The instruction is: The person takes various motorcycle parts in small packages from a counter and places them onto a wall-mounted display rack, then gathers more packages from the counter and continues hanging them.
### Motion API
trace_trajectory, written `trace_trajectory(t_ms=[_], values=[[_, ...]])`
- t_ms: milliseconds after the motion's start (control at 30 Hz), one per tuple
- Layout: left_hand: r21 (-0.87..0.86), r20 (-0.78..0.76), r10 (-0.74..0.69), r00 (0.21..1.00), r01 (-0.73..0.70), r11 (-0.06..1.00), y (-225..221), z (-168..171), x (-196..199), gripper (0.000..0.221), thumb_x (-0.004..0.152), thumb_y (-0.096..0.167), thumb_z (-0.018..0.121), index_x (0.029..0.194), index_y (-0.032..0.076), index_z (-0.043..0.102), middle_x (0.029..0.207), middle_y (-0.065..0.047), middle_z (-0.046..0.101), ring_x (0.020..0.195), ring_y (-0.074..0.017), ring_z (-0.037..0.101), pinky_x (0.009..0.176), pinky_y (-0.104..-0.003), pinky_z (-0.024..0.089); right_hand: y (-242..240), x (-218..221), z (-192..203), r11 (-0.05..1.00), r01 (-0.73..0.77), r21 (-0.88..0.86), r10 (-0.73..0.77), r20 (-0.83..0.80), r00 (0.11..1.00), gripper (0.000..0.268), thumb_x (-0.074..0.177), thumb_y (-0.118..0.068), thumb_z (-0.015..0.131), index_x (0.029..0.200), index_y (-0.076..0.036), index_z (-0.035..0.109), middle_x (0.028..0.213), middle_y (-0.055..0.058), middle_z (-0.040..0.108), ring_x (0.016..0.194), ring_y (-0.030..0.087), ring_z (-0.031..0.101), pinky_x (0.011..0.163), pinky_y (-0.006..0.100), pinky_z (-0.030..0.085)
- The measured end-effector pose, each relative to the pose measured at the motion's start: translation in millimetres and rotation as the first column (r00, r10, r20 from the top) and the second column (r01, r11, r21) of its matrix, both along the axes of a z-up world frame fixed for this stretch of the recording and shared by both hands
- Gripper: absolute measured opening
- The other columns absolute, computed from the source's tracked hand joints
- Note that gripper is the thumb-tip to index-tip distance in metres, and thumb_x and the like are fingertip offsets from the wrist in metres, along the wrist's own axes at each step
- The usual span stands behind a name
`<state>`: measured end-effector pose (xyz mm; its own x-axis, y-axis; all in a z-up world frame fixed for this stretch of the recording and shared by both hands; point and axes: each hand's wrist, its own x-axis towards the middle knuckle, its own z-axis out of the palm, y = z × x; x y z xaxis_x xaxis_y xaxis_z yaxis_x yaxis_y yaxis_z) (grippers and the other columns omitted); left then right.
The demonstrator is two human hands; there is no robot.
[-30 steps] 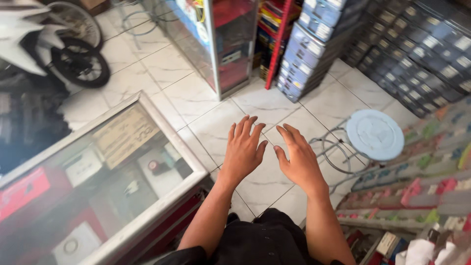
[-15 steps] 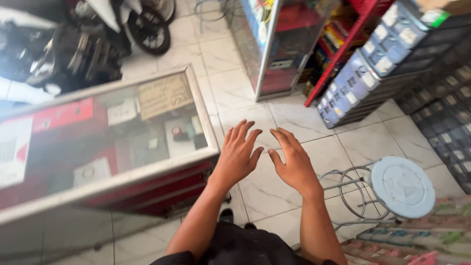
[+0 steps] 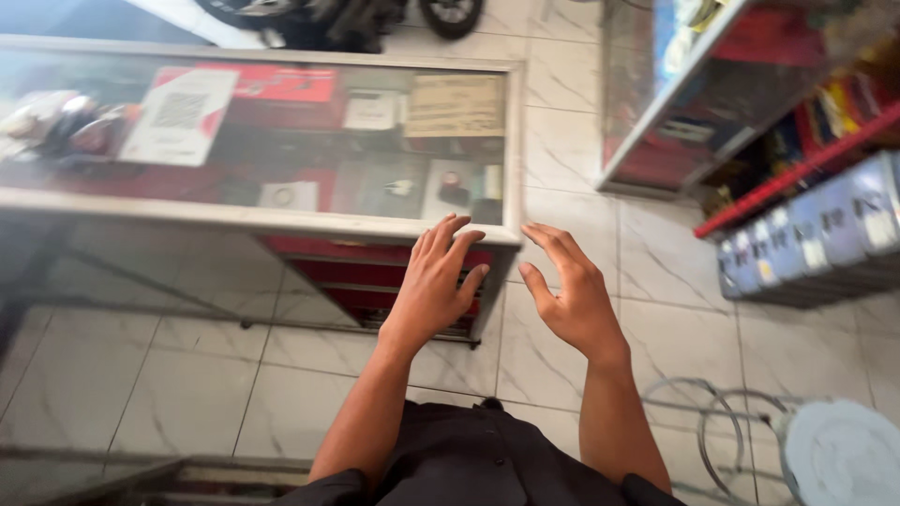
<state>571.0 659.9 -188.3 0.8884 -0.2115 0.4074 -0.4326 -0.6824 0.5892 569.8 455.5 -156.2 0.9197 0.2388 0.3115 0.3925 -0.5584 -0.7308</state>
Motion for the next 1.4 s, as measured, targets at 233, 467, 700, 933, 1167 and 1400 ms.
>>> trace_trajectory(t_ms=[233, 467, 700, 933, 1167, 1400], values=[[-0.053, -0.015, 0.103, 0.995, -0.104, 0.993, 67, -5, -18, 0.039, 0.091, 0.016, 0.071, 0.127, 0.006, 0.061, 0.144, -0.017, 0.053, 0.142, -0.0379, 0.044, 0.116, -0.050, 0.035, 73, 9, -2, 0.988, -0.147, -0.048, 0.146, -0.035, 0.989, 0.044, 0.093, -0.015, 0.066, 0.137, -0.009, 0.061, 0.139, 0.012, 0.063, 0.127, 0.033, 0.062, 0.104, 0.040, 0.050], [-0.093, 0.018, 0.206, 0.978, -0.204, 0.975, 148, -11, -28, 0.040, 0.091, 0.015, 0.071, 0.129, 0.006, 0.061, 0.143, -0.016, 0.055, 0.141, -0.0374, 0.046, 0.117, -0.050, 0.036, 159, 16, -6, 0.957, -0.264, -0.121, 0.261, -0.037, 0.965, 0.046, 0.092, -0.017, 0.067, 0.136, -0.009, 0.061, 0.140, 0.013, 0.062, 0.126, 0.036, 0.060, 0.102, 0.042, 0.049], [-0.110, 0.001, 0.307, 0.952, -0.305, 0.946, 231, -27, -46, 0.039, 0.092, 0.015, 0.070, 0.129, 0.008, 0.061, 0.145, -0.016, 0.054, 0.144, -0.0370, 0.043, 0.119, -0.052, 0.031, 254, 18, -15, 0.910, -0.389, -0.141, 0.394, 0.007, 0.919, 0.046, 0.090, -0.015, 0.067, 0.135, -0.007, 0.061, 0.138, 0.015, 0.063, 0.127, 0.037, 0.060, 0.105, 0.042, 0.048], [-0.081, 0.002, 0.466, 0.885, -0.465, 0.882, 320, -31, -77, 0.039, 0.092, 0.016, 0.071, 0.129, 0.008, 0.061, 0.145, -0.016, 0.054, 0.145, -0.0371, 0.043, 0.119, -0.051, 0.033, 359, 13, -17, 0.843, -0.514, -0.158, 0.517, -0.020, 0.856, 0.046, 0.089, -0.016, 0.068, 0.135, -0.009, 0.061, 0.139, 0.015, 0.062, 0.125, 0.037, 0.060, 0.101, 0.043, 0.049], [-0.062, 0.011, 0.629, 0.777, -0.627, 0.776, 383, -28, -108, 0.039, 0.092, 0.017, 0.072, 0.128, 0.008, 0.063, 0.144, -0.015, 0.055, 0.143, -0.0357, 0.045, 0.118, -0.050, 0.035, 444, 2, -14, 0.729, -0.670, -0.142, 0.675, -0.017, 0.738, 0.049, 0.090, -0.019, 0.068, 0.138, -0.011, 0.060, 0.142, 0.012, 0.060, 0.126, 0.037, 0.061, 0.100, 0.045, 0.050], [-0.079, -0.028, 0.735, 0.677, -0.735, 0.674, 428, -33, -134, 0.039, 0.092, 0.018, 0.072, 0.129, 0.008, 0.063, 0.145, -0.014, 0.055, 0.143, -0.0370, 0.044, 0.116, -0.050, 0.037, 510, 3, -18, 0.655, -0.740, -0.156, 0.739, -0.076, 0.670, 0.047, 0.090, -0.020, 0.068, 0.136, -0.013, 0.060, 0.142, 0.009, 0.060, 0.123, 0.035, 0.062, 0.099, 0.045, 0.051]])
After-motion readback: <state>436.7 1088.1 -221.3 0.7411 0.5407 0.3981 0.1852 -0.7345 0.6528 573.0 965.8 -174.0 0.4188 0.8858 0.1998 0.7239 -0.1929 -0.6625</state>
